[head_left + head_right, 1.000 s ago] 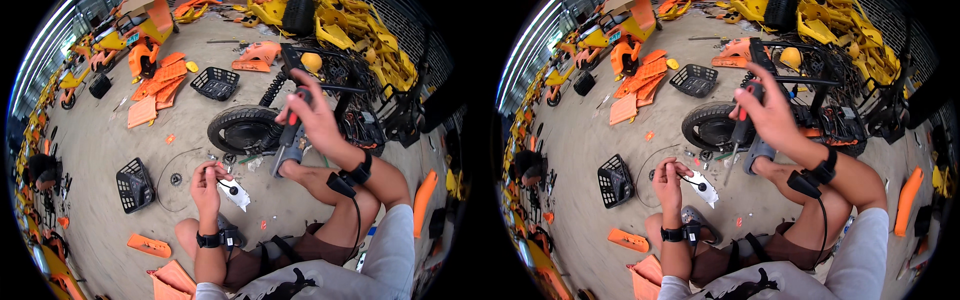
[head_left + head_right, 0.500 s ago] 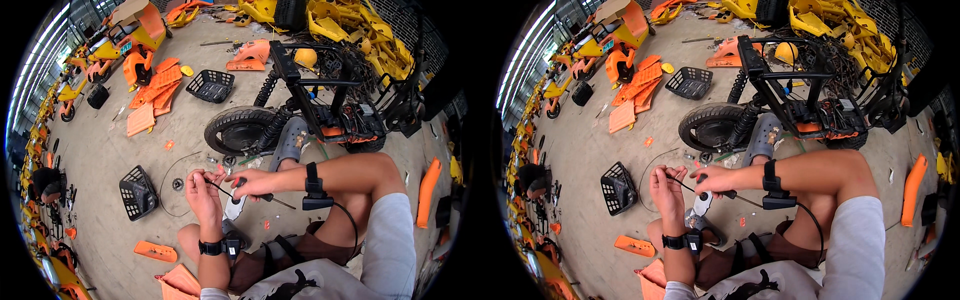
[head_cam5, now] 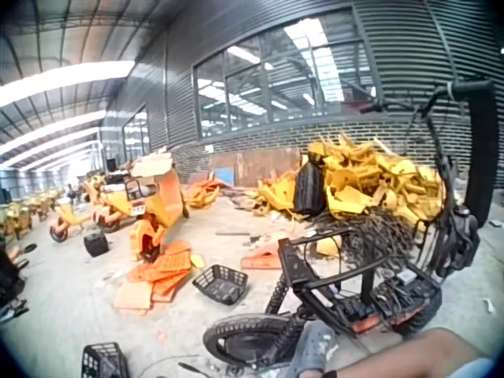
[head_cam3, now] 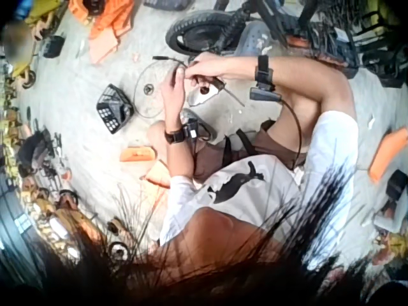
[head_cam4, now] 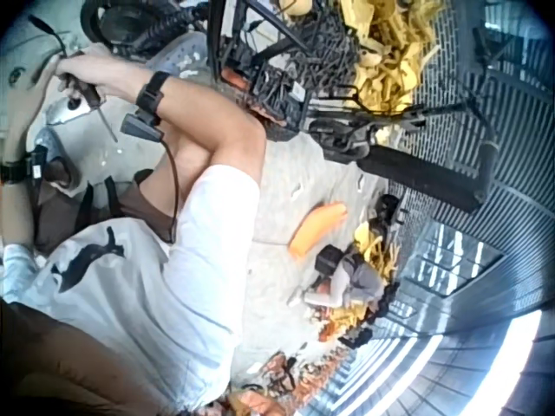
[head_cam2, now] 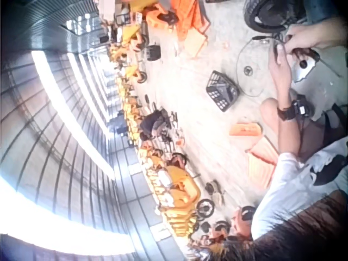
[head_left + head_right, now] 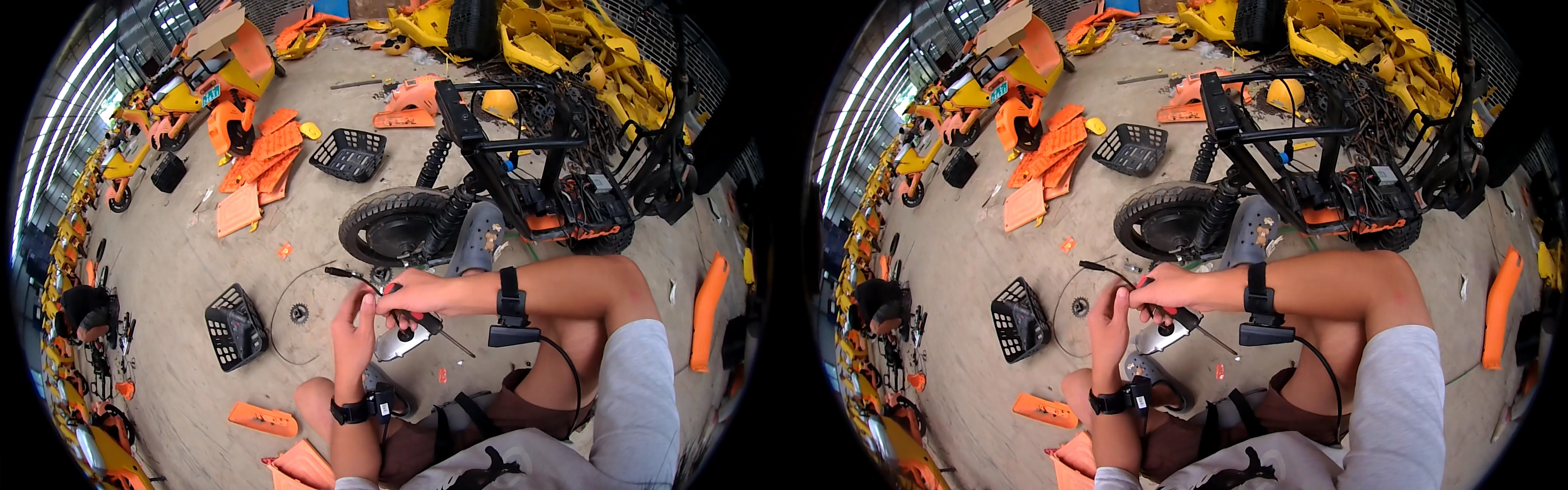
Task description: The person uses a screwdriver to secure a small metal component onto a cable while holding it by hand, and then manipulates the rear motor wheel and frame of an electric scooter.
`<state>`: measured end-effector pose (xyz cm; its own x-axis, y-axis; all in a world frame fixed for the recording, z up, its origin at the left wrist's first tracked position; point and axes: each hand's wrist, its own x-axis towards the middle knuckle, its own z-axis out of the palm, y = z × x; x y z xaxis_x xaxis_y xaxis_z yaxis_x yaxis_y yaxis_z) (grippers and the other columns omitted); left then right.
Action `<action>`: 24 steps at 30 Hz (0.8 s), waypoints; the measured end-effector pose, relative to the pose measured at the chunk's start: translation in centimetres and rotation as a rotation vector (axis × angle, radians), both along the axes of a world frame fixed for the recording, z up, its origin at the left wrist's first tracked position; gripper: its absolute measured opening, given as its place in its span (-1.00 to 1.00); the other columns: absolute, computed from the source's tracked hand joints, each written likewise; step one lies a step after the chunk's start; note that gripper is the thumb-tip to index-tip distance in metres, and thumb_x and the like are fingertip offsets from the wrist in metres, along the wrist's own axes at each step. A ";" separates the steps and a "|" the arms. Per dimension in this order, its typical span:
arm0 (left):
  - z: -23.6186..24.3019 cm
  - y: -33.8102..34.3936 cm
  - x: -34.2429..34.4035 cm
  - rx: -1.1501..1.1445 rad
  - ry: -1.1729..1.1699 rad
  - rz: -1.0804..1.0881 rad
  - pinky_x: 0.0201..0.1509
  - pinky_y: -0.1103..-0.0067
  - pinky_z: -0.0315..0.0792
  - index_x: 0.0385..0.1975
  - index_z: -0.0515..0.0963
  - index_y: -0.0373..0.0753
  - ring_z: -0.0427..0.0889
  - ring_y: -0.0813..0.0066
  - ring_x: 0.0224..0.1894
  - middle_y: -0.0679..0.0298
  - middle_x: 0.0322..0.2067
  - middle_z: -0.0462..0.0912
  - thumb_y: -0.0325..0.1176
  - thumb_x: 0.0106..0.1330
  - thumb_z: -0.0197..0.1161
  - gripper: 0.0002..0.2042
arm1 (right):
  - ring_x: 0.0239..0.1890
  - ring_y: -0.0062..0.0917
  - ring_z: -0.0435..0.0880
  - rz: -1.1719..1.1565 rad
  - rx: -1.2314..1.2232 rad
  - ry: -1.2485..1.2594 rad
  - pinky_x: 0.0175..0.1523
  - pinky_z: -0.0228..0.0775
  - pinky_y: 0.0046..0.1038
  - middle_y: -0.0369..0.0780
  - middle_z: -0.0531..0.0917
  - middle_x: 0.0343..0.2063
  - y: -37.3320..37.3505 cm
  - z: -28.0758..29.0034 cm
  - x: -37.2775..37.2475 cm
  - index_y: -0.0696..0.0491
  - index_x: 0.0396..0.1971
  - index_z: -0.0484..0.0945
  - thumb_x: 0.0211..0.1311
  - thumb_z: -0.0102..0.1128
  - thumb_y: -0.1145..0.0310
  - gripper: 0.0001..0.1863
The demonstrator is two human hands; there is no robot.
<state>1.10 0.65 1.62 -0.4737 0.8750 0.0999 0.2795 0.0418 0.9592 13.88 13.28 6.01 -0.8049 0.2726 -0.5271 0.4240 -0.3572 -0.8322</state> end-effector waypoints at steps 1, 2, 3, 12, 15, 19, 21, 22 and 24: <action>0.2 -0.2 0.2 -0.062 -0.033 0.001 0.04 0.54 0.43 -0.03 0.55 -0.41 0.56 0.53 -0.17 0.25 -0.23 0.61 -0.21 0.52 0.02 -0.65 | -0.62 -0.61 0.58 -0.006 -0.015 0.007 -0.57 0.43 -0.56 -0.19 0.63 -0.52 0.0 0.6 0.1 0.20 -0.44 0.58 0.17 0.23 0.24 -0.72; 0.1 -0.3 -0.1 -0.049 -0.119 -0.080 0.04 0.55 0.43 -0.03 0.54 -0.41 0.56 0.54 -0.16 0.25 -0.23 0.62 -0.19 0.52 0.02 -0.64 | -0.61 -0.61 0.58 -0.012 -0.030 0.013 -0.55 0.44 -0.56 -0.19 0.63 -0.53 0.2 0.9 0.2 0.20 -0.44 0.57 0.18 0.22 0.25 -0.73; 0.0 -0.4 -0.5 -0.038 -0.204 -0.164 0.05 0.55 0.42 -0.02 0.54 -0.41 0.56 0.55 -0.16 0.25 -0.22 0.62 -0.17 0.52 0.02 -0.63 | -0.53 -0.57 0.63 0.007 -0.010 0.008 -0.43 0.51 -0.55 -0.21 0.65 -0.47 0.4 1.0 0.3 0.16 -0.44 0.57 0.20 0.20 0.23 -0.74; -0.3 -1.3 0.5 -0.059 0.042 -0.300 -0.08 0.53 0.49 -0.03 0.57 -0.35 0.62 0.46 -0.17 0.18 -0.21 0.67 -0.39 0.28 0.29 -0.70 | -0.45 -0.53 0.65 -0.141 -0.188 0.074 -0.32 0.56 -0.47 -0.13 0.67 -0.43 1.9 1.4 0.6 0.21 -0.39 0.58 0.26 0.15 0.28 -0.74; 0.5 -1.2 0.8 -0.032 0.013 -0.309 -0.12 0.56 0.48 -0.14 0.62 -0.38 0.61 0.50 -0.22 0.19 -0.25 0.67 -0.45 0.26 0.30 -0.78 | -0.44 -0.50 0.65 -0.151 -0.258 0.088 -0.30 0.58 -0.45 -0.09 0.68 -0.38 2.1 1.1 0.6 0.23 -0.39 0.58 0.27 0.13 0.29 -0.73; 0.4 -1.2 1.0 -0.028 -0.097 -0.251 -0.18 0.60 0.49 -0.19 0.63 -0.41 0.61 0.55 -0.30 0.20 -0.29 0.68 -0.48 0.29 0.28 -0.83 | -0.44 -0.46 0.66 -0.165 -0.307 0.092 -0.28 0.59 -0.44 -0.06 0.68 -0.35 2.3 1.1 0.7 0.25 -0.38 0.57 0.27 0.13 0.29 -0.72; 0.2 -1.2 1.0 -0.015 -0.095 -0.238 -0.20 0.62 0.49 -0.19 0.63 -0.42 0.61 0.56 -0.32 0.21 -0.31 0.69 -0.48 0.29 0.28 -0.83 | -0.43 -0.45 0.67 -0.176 -0.312 0.089 -0.26 0.60 -0.43 -0.04 0.68 -0.34 2.4 1.1 0.7 0.25 -0.38 0.57 0.27 0.13 0.29 -0.72; 0.1 -1.2 1.0 -0.009 -0.094 -0.231 -0.21 0.63 0.49 -0.19 0.63 -0.42 0.61 0.57 -0.33 0.21 -0.32 0.69 -0.48 0.30 0.28 -0.83 | -0.43 -0.44 0.67 -0.185 -0.312 0.089 -0.25 0.61 -0.43 -0.04 0.68 -0.34 2.4 1.1 0.7 0.25 -0.37 0.57 0.27 0.14 0.29 -0.72; 0.4 -1.2 1.0 0.019 -0.069 -0.237 -0.21 0.63 0.49 -0.20 0.64 -0.41 0.62 0.56 -0.32 0.21 -0.35 0.69 -0.48 0.30 0.27 -0.84 | -0.43 -0.44 0.67 -0.199 -0.312 0.087 -0.24 0.62 -0.42 -0.04 0.68 -0.34 2.4 1.1 0.6 0.25 -0.36 0.56 0.27 0.14 0.29 -0.73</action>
